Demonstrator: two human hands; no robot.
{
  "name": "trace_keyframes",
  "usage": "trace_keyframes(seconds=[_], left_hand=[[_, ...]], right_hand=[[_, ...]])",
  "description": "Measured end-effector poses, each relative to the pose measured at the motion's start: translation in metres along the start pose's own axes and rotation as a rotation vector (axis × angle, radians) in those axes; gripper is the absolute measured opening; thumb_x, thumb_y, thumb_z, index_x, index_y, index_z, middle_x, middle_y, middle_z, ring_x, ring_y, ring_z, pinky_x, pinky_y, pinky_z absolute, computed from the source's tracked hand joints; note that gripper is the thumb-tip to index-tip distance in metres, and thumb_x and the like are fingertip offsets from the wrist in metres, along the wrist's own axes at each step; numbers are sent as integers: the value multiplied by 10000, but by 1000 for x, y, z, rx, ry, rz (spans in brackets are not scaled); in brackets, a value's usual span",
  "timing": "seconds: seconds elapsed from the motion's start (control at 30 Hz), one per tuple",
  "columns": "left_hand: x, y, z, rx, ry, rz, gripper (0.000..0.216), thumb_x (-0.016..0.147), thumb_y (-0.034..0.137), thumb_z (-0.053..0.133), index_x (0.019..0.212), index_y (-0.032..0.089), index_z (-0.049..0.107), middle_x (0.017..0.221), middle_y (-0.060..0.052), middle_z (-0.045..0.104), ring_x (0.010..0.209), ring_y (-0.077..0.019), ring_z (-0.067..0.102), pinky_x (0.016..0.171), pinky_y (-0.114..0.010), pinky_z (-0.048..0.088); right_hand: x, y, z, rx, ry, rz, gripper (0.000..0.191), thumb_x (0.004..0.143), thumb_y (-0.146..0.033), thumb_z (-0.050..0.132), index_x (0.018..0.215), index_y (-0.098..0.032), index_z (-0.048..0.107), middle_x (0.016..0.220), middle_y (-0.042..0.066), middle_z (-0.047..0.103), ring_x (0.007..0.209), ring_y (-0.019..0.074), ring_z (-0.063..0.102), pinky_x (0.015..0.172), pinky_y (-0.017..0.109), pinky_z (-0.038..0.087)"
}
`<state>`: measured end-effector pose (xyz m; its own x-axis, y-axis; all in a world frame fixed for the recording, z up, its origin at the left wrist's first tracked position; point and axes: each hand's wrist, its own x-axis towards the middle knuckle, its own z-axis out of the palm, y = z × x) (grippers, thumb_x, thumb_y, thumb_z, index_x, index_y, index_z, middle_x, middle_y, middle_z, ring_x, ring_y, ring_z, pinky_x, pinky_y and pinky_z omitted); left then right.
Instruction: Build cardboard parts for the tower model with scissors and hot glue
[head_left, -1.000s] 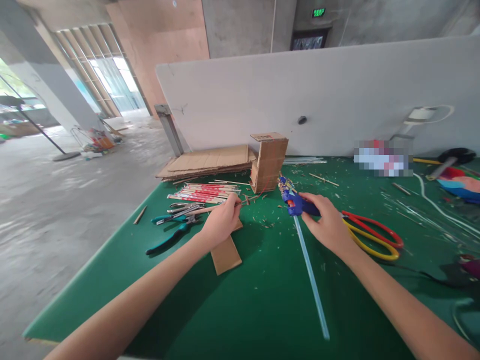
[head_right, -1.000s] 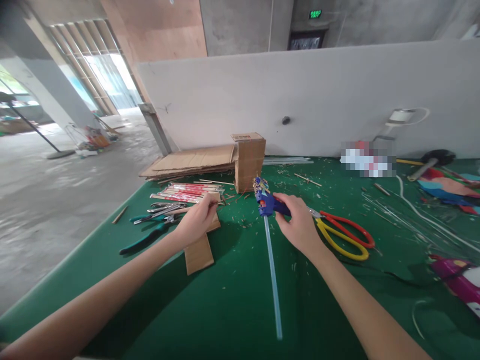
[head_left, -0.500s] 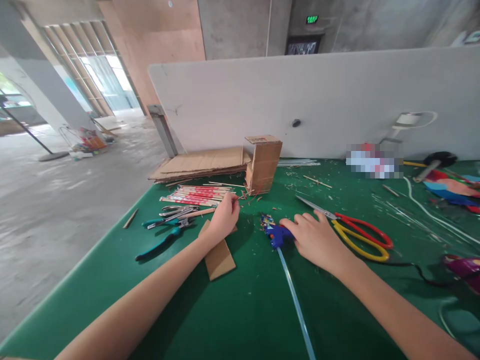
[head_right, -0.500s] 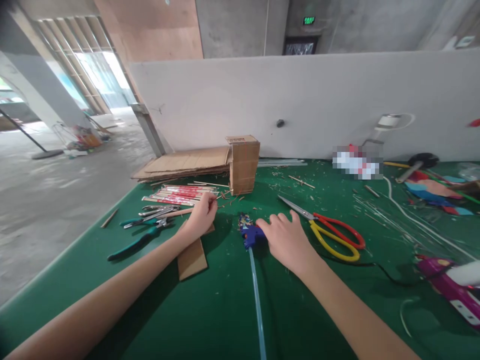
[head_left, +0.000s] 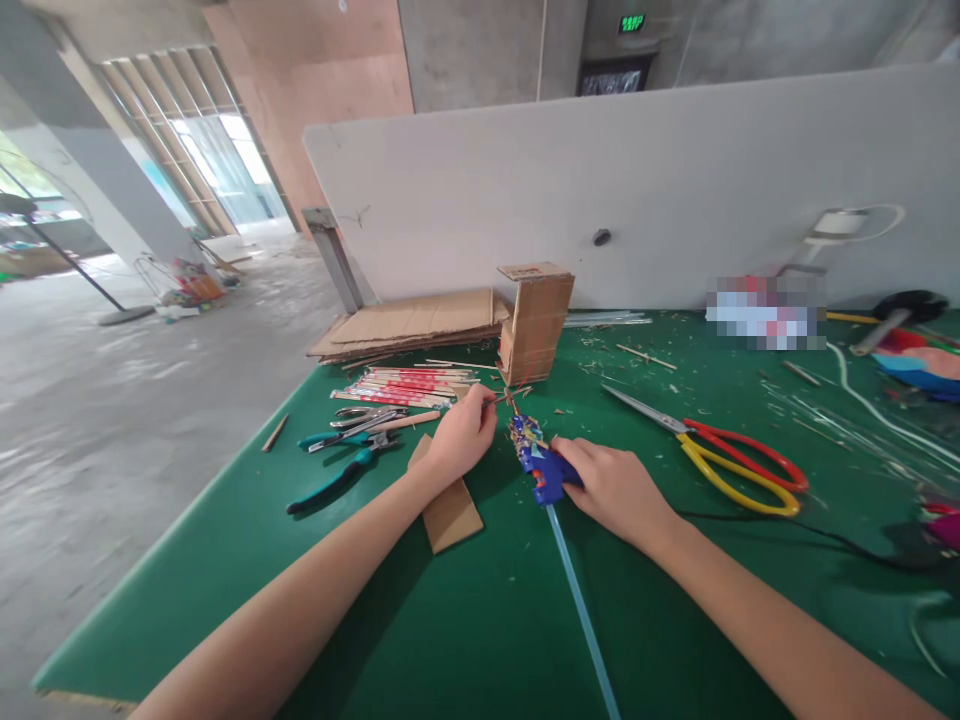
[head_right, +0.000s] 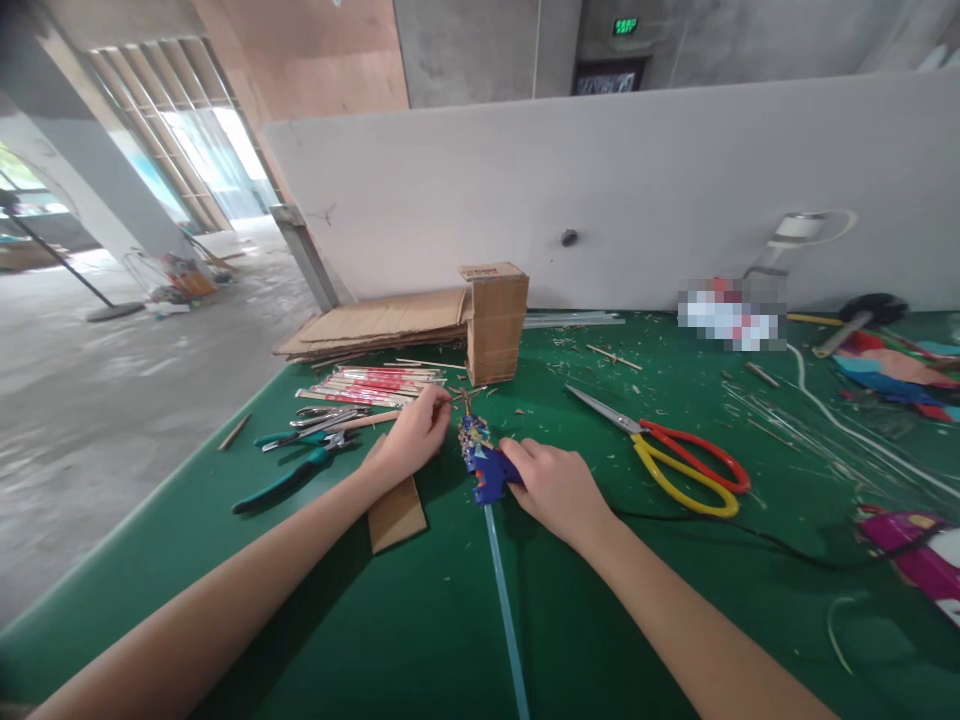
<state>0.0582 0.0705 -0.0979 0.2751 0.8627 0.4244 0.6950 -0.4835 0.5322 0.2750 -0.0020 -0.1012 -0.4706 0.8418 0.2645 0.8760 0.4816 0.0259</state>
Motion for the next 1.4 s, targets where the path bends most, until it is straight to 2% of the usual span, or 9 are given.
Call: trace_keyframes(seconds=[0.53, 0.67, 0.83, 0.9, 0.97, 1.07, 1.13, 1.23, 1.4], left_hand=[[-1, 4, -1, 0, 18, -22, 101, 857, 201, 400, 930, 201, 470, 750, -22, 598, 680, -178, 587, 619, -290, 420], [0, 2, -2, -30, 51, -70, 106, 846, 196, 408, 930, 199, 473, 742, -16, 596, 695, -177, 583, 640, -292, 425], [2, 2, -4, -68, 60, -98, 100, 836, 184, 419, 917, 196, 477, 753, -19, 599, 717, -178, 582, 668, -296, 425], [2, 1, -3, -72, 63, -102, 90, 835, 191, 421, 907, 198, 476, 725, -11, 583, 698, -175, 569, 654, -291, 410], [2, -1, -2, -81, 80, -105, 80, 831, 192, 423, 893, 197, 473, 703, -2, 562, 678, -169, 550, 642, -285, 395], [4, -5, 0, -112, 112, -114, 66, 827, 188, 423, 876, 194, 468, 685, 8, 527, 648, -156, 516, 626, -276, 379], [5, -8, 1, -138, 126, -132, 57, 828, 190, 423, 865, 194, 466, 670, 16, 507, 630, -149, 500, 612, -270, 374], [6, -10, 3, -159, 128, -151, 52, 826, 193, 431, 862, 196, 468, 641, 28, 491, 608, -144, 490, 590, -262, 365], [6, -10, 3, -166, 124, -127, 30, 820, 203, 451, 828, 195, 478, 648, 24, 514, 605, -136, 498, 587, -256, 368]], right_hand=[[0, -1, 1, 153, 34, 49, 268, 793, -160, 572, 1051, -203, 515, 986, 71, 690, 800, 239, 671, 589, 284, 431], [6, 9, 2, 519, 164, 307, 210, 820, -357, 577, 980, -223, 561, 803, 40, 700, 689, 228, 663, 567, 293, 453], [8, 23, 2, 828, 403, 638, 373, 737, -526, 622, 907, -196, 580, 602, -13, 581, 478, 159, 560, 461, 276, 441], [5, 17, -2, 896, 328, 634, 379, 708, -508, 658, 906, -196, 573, 581, -31, 552, 431, 137, 528, 423, 269, 445], [3, 5, -7, 1049, 131, 562, 351, 729, -476, 649, 920, -196, 561, 587, -30, 568, 431, 138, 547, 417, 274, 482], [5, -10, -9, 1293, -98, 465, 310, 763, -435, 622, 940, -189, 556, 722, 26, 657, 619, 187, 667, 518, 309, 562], [10, -10, -7, 1285, -29, 471, 294, 765, -424, 618, 930, -187, 568, 840, 64, 693, 775, 217, 691, 656, 356, 579], [16, 2, -2, 1062, 213, 484, 276, 776, -435, 607, 912, -196, 588, 916, 77, 709, 867, 237, 679, 795, 398, 534], [7, 8, -4, 825, 203, 389, 244, 824, -435, 552, 909, -210, 592, 757, 40, 691, 651, 209, 658, 574, 302, 490]])
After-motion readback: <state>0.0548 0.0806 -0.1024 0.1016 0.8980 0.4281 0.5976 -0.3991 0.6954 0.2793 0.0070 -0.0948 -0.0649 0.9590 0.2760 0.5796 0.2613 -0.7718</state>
